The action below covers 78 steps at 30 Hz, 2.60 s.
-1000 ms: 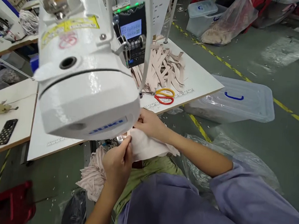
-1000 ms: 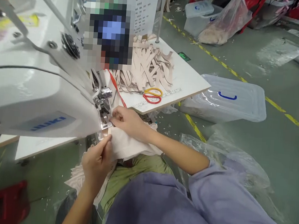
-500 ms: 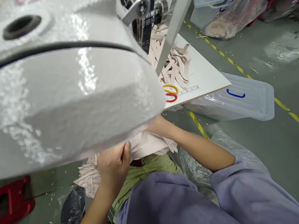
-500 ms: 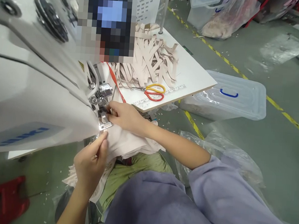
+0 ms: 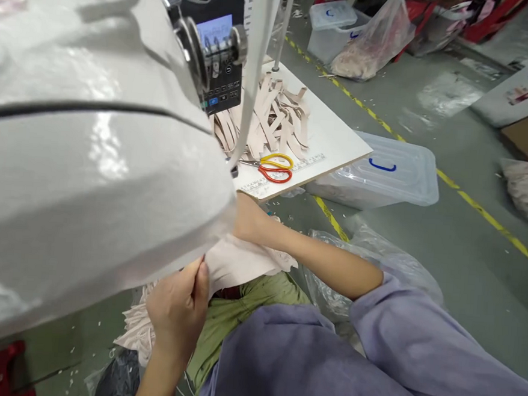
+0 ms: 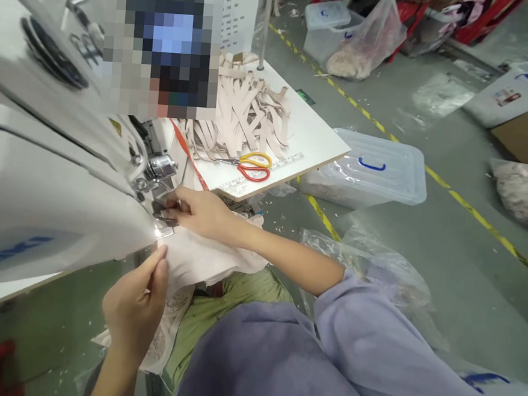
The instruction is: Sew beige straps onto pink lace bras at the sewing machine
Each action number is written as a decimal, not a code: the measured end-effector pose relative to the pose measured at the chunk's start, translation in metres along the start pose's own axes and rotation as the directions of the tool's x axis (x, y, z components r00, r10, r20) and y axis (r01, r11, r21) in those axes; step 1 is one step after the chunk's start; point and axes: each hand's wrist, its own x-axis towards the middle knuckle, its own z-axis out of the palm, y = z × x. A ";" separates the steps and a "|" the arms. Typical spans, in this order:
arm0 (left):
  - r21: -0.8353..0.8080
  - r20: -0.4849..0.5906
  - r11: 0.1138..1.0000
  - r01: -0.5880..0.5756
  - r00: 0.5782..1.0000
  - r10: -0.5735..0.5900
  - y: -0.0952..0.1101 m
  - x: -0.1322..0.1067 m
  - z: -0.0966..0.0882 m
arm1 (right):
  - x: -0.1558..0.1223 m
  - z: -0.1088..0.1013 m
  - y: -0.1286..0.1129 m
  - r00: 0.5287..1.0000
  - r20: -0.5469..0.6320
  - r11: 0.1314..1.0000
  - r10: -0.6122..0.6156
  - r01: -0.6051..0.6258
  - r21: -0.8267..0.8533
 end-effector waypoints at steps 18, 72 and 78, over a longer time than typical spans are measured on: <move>-0.028 -0.061 0.994 -0.103 0.993 0.101 -0.001 0.003 0.002 | -0.008 -0.005 0.003 0.999 -0.039 0.996 0.033 -0.030 0.084; -0.152 0.036 0.928 -0.341 0.936 0.350 0.011 -0.038 -0.005 | -0.169 0.013 0.001 0.931 0.248 0.961 -0.268 0.240 0.138; -0.543 0.575 0.834 0.097 0.767 0.285 0.038 -0.059 -0.043 | -0.167 -0.018 0.086 0.942 0.332 0.984 0.045 0.015 -0.176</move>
